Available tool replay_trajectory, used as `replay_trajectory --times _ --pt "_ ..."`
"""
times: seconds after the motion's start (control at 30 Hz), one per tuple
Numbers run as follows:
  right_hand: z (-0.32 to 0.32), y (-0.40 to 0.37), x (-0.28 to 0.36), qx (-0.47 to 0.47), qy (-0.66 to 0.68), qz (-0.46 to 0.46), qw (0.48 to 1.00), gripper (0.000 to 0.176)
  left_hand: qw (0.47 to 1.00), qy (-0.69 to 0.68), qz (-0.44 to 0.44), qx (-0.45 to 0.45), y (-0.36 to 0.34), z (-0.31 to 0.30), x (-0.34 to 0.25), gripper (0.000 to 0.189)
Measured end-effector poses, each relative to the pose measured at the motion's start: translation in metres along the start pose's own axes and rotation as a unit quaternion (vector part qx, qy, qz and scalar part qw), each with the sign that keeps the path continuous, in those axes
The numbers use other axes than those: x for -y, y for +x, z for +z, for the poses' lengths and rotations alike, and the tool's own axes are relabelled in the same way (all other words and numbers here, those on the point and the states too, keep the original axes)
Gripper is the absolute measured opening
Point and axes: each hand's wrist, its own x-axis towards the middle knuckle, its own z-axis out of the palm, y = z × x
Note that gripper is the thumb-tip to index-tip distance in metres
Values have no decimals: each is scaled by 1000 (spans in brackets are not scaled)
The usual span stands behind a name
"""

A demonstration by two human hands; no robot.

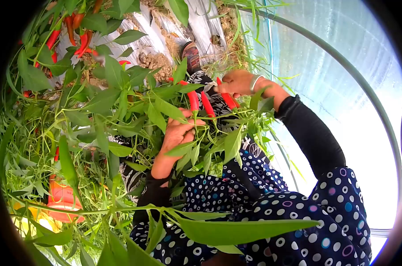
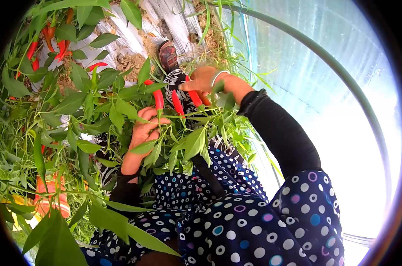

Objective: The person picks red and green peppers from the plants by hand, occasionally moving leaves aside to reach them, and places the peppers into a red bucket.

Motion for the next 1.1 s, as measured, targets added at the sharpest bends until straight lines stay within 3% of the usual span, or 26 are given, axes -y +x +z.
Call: replay_trajectory --times 0.07,0.13,0.17,0.2,0.23,0.27,0.37,0.47,0.6,0.7,0.73,0.77,0.83,0.9,0.93,1.0,1.03,1.1 --pt "17 0 -1 24 -33 34 999 48 1000 3 -6 -7 0 2 5 29" --pt "31 -6 -4 32 236 -14 971 47 1000 -8 -3 3 4 -2 4 29" --pt "33 -4 -10 30 237 -9 971 47 1000 -19 3 12 7 -2 4 29" --pt "35 -7 -15 65 409 -32 910 44 997 -73 -17 13 9 -1 7 24" --pt "32 -11 -20 93 567 -57 816 42 996 -81 -13 18 9 1 12 24" --pt "28 -21 -26 81 642 -75 759 37 997 -80 -9 11 7 3 19 21" --pt "18 -74 -30 -44 730 -176 659 24 996 -88 2 -14 9 3 14 14" --pt "1 -109 -72 -36 755 -279 592 22 999 -21 38 -22 13 3 15 17" --pt "-22 -132 -95 -77 703 -312 635 21 996 -31 79 -5 15 6 26 19" --pt "-38 -114 -57 -82 661 -215 714 25 998 -42 40 4 15 5 18 17" --pt "-41 -98 -40 -48 594 -208 776 27 998 -43 36 5 15 5 16 18" --pt "-37 -82 -19 -119 481 -120 860 33 999 -37 31 6 14 5 16 18" --pt "-15 -34 0 -85 341 -67 934 31 998 -37 49 -2 14 6 16 18" --pt "10 15 2 -44 101 10 994 26 998 -41 51 -1 12 6 20 19" --pt "23 37 2 2 -51 34 998 25 998 -30 61 -3 12 6 22 20" --pt "46 53 -11 127 122 85 981 31 997 -18 73 -11 12 6 21 22" --pt "57 54 -15 124 184 103 970 30 997 -16 72 -14 12 6 21 22" --pt "67 51 -28 163 281 2 946 29 998 -41 39 -21 10 6 18 22"
